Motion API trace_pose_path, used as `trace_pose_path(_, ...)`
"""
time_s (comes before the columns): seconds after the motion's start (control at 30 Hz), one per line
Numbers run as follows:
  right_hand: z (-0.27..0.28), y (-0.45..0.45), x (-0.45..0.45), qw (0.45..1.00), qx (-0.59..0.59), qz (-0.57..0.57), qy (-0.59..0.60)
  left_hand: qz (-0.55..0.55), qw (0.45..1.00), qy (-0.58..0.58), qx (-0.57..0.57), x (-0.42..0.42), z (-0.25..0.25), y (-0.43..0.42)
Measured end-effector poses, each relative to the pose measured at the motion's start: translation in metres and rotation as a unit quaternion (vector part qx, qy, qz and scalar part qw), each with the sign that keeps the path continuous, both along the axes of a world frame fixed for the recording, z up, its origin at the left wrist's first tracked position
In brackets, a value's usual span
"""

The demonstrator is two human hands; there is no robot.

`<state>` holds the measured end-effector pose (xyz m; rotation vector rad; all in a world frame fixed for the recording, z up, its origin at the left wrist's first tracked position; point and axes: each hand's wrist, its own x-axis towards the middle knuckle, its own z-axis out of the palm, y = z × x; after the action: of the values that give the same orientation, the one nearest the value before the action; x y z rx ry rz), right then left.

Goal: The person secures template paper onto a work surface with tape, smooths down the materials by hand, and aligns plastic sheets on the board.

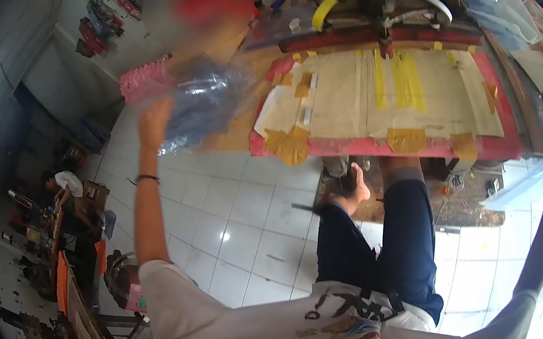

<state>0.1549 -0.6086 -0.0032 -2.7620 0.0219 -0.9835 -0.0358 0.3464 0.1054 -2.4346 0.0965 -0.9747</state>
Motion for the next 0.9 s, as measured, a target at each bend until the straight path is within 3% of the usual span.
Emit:
trace_pose_path(0.03,-0.005,-0.019,0.017,0.997,-0.067,-0.029,-0.016,0.073,0.997,0.023,-0.007,-0.001,-0.02,-0.006)
trace_pose_path(0.13,0.008,-0.003,-0.005,0.979,-0.055,-0.14,0.137,0.055,0.986,0.038,-0.151,0.002,-0.072,0.001)
trace_pose_path(0.23,0.021,0.002,-0.017,0.982,-0.04,-0.108,0.151,0.077,0.969,0.044,-0.23,0.0,-0.078,-0.015)
trace_pose_path(0.3,0.034,0.018,-0.032,0.985,-0.028,-0.088,0.145,0.084,0.97,0.045,-0.222,0.003,-0.068,-0.023)
trace_pose_path(0.37,0.018,-0.001,-0.018,0.993,-0.034,-0.051,0.1,0.02,0.979,-0.045,-0.199,0.018,-0.057,-0.039)
trace_pose_path(0.4,0.035,0.014,-0.027,0.985,-0.015,-0.06,0.158,-0.02,0.976,-0.071,-0.205,0.027,-0.049,-0.062)
trace_pose_path(0.47,0.022,0.005,-0.027,0.995,-0.02,-0.03,0.09,-0.124,0.959,-0.092,-0.239,0.037,-0.023,-0.126)
trace_pose_path(0.53,0.038,0.019,-0.032,0.98,-0.037,-0.096,0.172,-0.24,0.927,-0.082,-0.276,0.041,-0.001,-0.206)
trace_pose_path(0.6,0.035,0.018,-0.033,0.982,-0.04,-0.112,0.148,-0.34,0.89,-0.074,-0.295,0.038,0.008,-0.282)
trace_pose_path(0.73,0.037,0.008,-0.022,0.976,-0.017,-0.098,0.192,-0.583,0.757,0.06,-0.29,0.057,-0.003,-0.424)
trace_pose_path(0.83,0.033,0.01,-0.021,0.976,-0.011,-0.088,0.2,-0.644,0.648,0.219,-0.342,0.084,-0.017,-0.53)
trace_pose_path(0.9,0.027,0.003,-0.015,0.976,-0.021,-0.086,0.198,-0.668,0.615,0.224,-0.354,0.115,-0.034,-0.595)
